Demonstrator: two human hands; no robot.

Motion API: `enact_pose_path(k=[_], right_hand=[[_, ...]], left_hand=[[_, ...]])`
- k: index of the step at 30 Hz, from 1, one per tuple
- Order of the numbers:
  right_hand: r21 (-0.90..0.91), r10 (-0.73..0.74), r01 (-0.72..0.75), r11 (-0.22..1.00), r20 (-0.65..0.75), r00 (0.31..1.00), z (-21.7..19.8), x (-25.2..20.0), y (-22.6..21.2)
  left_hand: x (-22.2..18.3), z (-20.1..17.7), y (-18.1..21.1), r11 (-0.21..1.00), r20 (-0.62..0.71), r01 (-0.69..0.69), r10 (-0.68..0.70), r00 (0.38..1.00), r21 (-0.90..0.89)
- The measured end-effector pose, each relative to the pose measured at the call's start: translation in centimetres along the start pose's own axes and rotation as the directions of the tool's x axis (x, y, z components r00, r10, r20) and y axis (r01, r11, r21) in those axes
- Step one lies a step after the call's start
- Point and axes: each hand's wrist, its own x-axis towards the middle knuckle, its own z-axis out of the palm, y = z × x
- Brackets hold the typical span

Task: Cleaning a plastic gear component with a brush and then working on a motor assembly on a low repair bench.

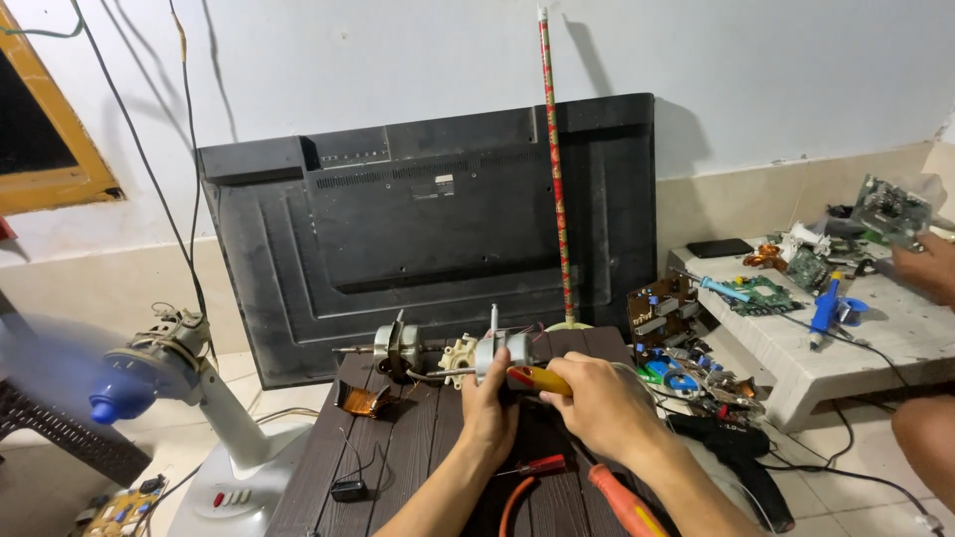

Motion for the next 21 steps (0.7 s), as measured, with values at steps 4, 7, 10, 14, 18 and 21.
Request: enact_pose_path(k=[4, 7, 10, 14, 18, 21], right_hand=[[-0.058, -0.038, 0.037, 0.998, -0.015, 0.999, 0.3, -0.1, 0.4], [-0.156, -0.143, 0.131, 0.979, -0.067, 0.988, 2.7, -0.5, 1.7], [-0.009, -0.28, 0.281, 0.96, -0.141, 0.95, 5.4, -0.8, 2.6], [0.006, -0.293, 0.3, 0.954, -0.202, 0.935, 6.2, -1.6, 2.1], [0.066, -0.251, 0.287, 0.956, -0.328, 0.911, 4.1, -1.9, 1.2], [0.204, -0.189, 0.304, 0.931, -0.443, 0.877, 1.6, -2.3, 0.8]], left_hand=[[-0.6, 1.5, 0.7, 0.998, 0.003, 0.005, -0.005, 1.0, 0.064], [-0.9, 1.7, 0.9, 0.991, -0.067, 0.032, -0.024, 0.997, 0.127], [-0.9, 1.8, 1.0, 0.989, -0.134, 0.067, -0.049, 0.99, 0.135], [-0.9, 1.5, 1.0, 0.987, -0.148, 0.069, -0.047, 0.988, 0.148], [-0.1, 0.1, -0.1, 0.991, -0.168, 0.108, -0.093, 0.981, 0.083], [0.4, -0.1, -0.5, 0.995, -0.15, 0.096, -0.101, 0.984, -0.04]])
